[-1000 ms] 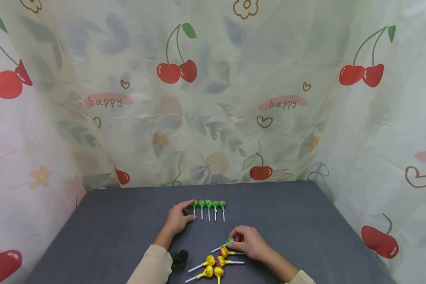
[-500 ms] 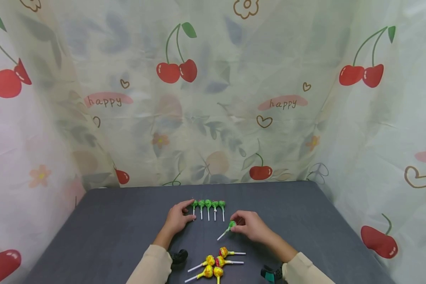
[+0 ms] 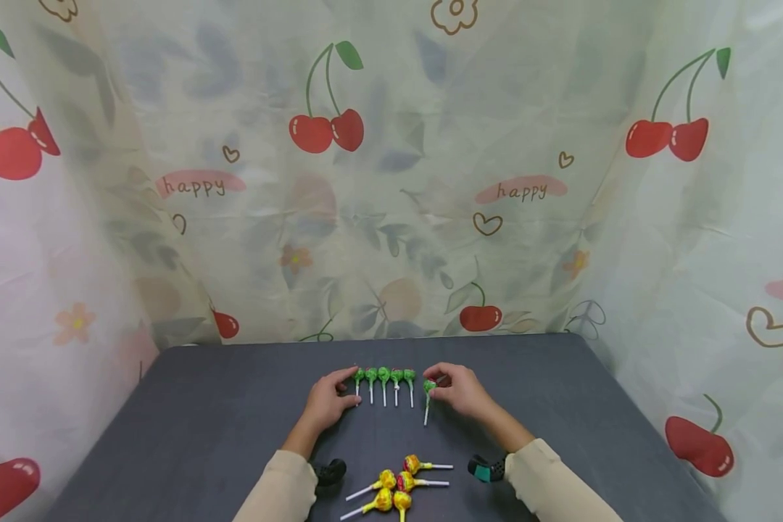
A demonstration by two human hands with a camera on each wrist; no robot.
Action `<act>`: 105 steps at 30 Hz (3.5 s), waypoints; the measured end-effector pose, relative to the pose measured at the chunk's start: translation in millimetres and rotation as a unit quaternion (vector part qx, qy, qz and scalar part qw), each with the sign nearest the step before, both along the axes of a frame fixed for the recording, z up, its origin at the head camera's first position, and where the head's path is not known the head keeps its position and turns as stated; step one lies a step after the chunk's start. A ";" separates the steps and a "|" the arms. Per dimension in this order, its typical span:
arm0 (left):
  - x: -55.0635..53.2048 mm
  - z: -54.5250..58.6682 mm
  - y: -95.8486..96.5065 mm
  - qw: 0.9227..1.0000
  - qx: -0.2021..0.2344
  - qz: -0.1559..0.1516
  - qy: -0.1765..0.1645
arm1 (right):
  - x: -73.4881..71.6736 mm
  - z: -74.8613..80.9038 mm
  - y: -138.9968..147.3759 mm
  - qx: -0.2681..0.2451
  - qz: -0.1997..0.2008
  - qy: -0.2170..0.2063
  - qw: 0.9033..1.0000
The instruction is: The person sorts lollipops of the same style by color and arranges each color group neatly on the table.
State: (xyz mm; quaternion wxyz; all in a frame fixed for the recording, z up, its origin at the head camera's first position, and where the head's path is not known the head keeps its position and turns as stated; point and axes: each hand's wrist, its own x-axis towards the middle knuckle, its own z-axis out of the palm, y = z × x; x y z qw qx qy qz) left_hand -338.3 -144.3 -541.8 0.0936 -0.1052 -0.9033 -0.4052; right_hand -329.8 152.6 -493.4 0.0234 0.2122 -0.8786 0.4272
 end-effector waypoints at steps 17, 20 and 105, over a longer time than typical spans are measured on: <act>1.8 1.5 1.1 1.000 -0.005 0.001 -0.001 | -33.5 -18.3 -8.6 -0.018 -0.093 -0.011 0.995; 1.4 0.9 1.1 1.000 -0.006 0.001 0.001 | -35.9 -21.9 -10.1 -0.013 -0.104 -0.015 0.994; 28.8 14.9 0.5 0.994 0.094 0.041 -0.026 | 9.5 -20.6 -9.2 -0.101 -0.086 -0.011 0.991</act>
